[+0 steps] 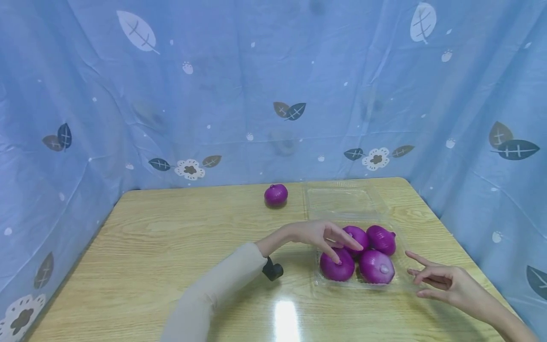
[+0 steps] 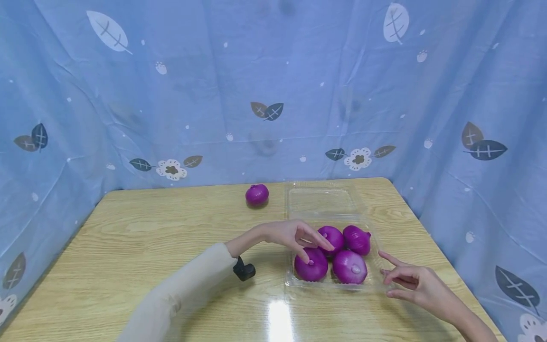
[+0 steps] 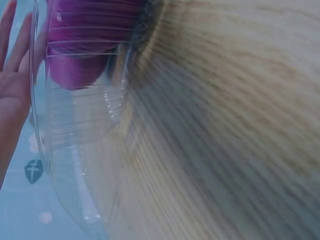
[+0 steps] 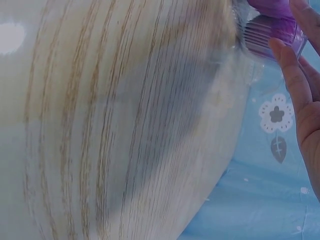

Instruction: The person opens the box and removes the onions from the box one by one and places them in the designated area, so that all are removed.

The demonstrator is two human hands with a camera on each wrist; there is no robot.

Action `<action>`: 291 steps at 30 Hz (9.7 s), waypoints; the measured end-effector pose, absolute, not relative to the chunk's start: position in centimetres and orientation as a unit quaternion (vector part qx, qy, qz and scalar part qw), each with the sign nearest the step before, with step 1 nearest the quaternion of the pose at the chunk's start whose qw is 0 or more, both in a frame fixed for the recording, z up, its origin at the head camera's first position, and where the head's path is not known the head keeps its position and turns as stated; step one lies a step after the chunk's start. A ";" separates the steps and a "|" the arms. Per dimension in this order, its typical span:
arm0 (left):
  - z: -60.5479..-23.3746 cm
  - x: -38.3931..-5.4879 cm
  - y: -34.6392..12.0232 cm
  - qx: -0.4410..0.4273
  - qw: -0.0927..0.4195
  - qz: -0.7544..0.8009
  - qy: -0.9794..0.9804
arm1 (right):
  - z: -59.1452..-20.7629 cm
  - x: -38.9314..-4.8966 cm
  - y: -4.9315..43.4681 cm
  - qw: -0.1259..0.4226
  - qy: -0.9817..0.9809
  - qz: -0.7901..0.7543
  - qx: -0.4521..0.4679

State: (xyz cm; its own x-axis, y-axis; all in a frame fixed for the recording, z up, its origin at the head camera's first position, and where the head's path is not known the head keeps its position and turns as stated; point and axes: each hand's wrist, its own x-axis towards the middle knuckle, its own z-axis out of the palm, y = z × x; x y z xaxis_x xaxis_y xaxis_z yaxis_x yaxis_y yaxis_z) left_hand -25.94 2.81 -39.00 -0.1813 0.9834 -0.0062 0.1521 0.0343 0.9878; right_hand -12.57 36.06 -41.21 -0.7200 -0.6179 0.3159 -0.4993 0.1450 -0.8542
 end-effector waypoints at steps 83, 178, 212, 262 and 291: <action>-38.2 -23.0 1.3 0.356 0.109 0.522 0.768 | -41.5 -12.5 36.0 0.031 0.769 -0.528 -0.360; -42.3 -36.0 -17.5 0.165 0.128 0.482 0.851 | -40.9 -12.6 36.8 0.035 0.778 -0.519 -0.352; -41.7 -35.7 -19.1 0.153 0.122 0.449 0.872 | -40.2 -14.3 36.7 0.098 0.780 -0.461 -0.411; -41.5 -34.6 -21.6 0.156 0.116 0.561 0.805 | -40.8 -14.1 36.8 0.080 0.771 -0.479 -0.411; -39.4 -29.8 -18.3 0.298 0.160 0.627 0.701 | -40.6 -14.2 36.3 0.043 0.791 -0.456 -0.405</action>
